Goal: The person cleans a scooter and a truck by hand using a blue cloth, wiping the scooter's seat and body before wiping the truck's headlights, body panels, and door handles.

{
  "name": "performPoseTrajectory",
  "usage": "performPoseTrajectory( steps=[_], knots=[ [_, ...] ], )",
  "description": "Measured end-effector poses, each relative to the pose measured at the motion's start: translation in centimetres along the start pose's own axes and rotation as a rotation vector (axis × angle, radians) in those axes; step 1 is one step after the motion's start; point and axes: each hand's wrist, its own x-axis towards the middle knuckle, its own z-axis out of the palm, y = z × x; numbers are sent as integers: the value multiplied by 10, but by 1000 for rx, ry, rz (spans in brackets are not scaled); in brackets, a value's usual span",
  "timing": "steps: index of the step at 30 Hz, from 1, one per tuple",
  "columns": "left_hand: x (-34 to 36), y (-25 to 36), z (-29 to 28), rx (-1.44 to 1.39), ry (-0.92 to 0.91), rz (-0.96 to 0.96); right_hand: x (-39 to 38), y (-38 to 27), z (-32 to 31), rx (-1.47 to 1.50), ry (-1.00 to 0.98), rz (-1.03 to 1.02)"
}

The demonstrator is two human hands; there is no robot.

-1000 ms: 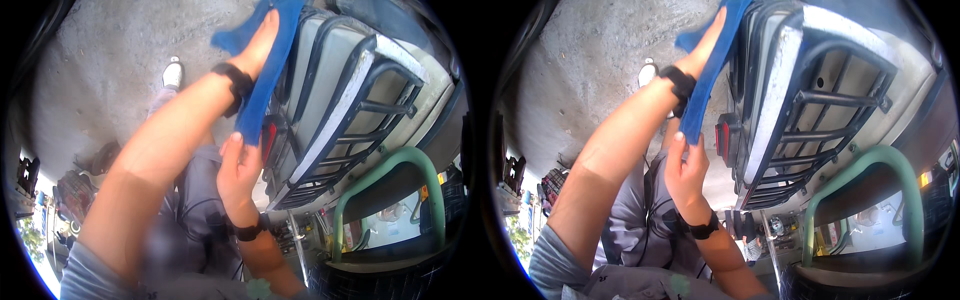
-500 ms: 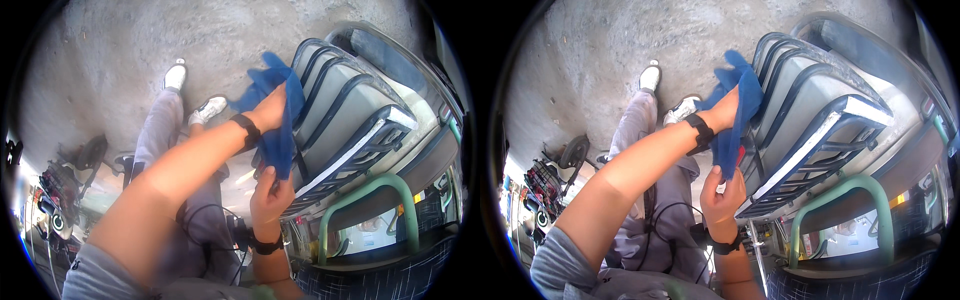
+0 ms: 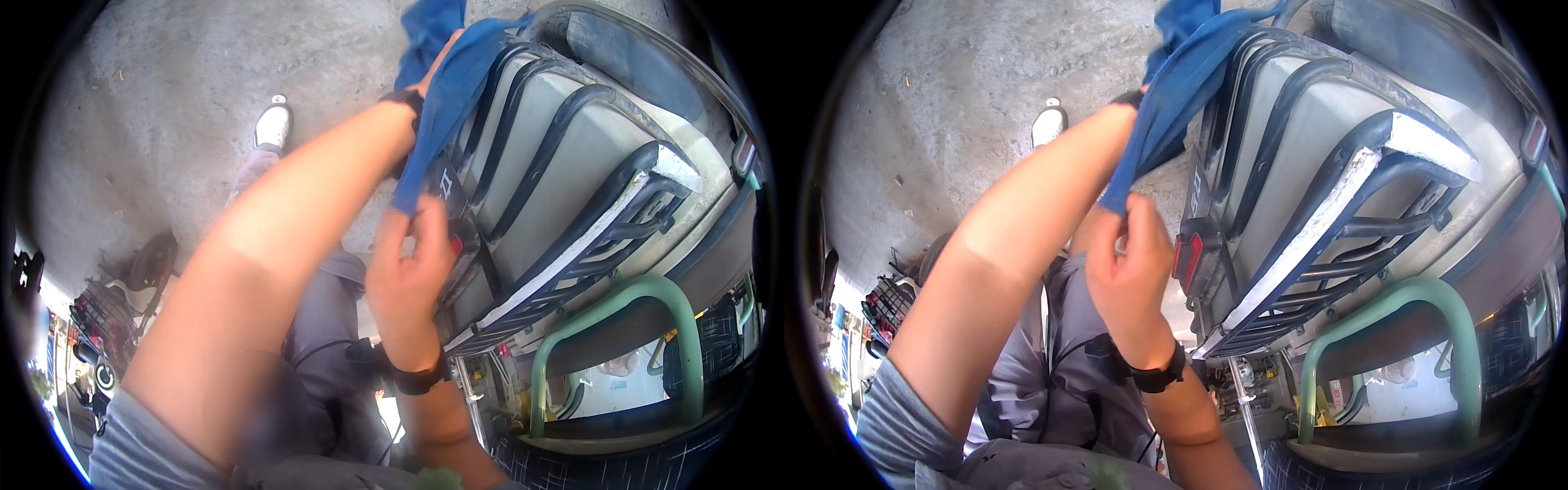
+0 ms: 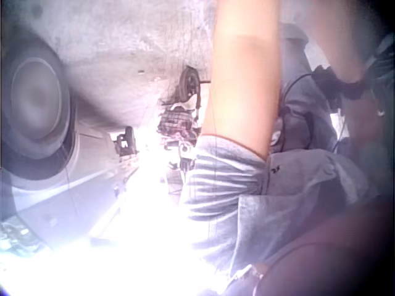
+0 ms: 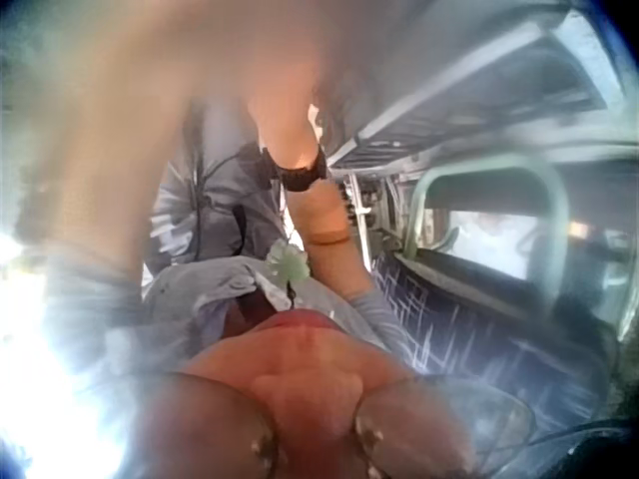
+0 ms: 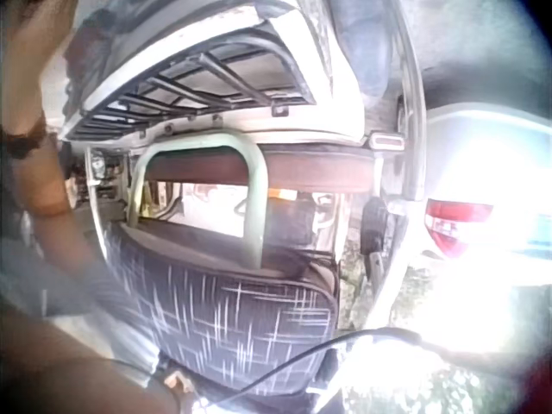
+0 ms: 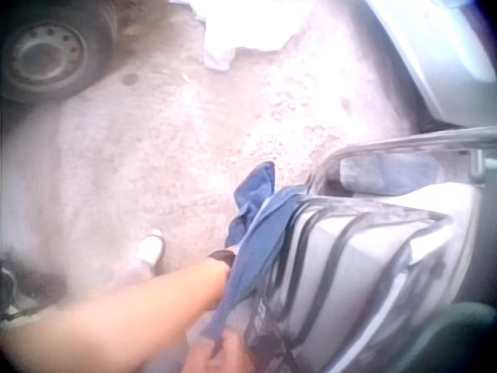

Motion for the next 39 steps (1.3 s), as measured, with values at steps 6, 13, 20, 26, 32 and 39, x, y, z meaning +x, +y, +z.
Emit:
performPoseTrajectory(
  steps=[6,13,20,26,32,39],
  knots=[
    [-66,0,34,236,241,-196,-32,18,-6,-49,-58,95],
    [-125,-17,-5,-203,-52,-648,-61,20,-8,-95,-177,183],
    [-78,-13,2,49,160,-160,-30,5,-4,-54,-127,49],
    [-57,20,15,333,88,-153,-25,-2,-6,32,-27,102],
    [-144,36,30,318,30,-257,-56,-23,-5,101,-161,-140],
    [-150,49,59,289,-16,-251,-113,-22,-26,116,-303,-164]
  ],
)
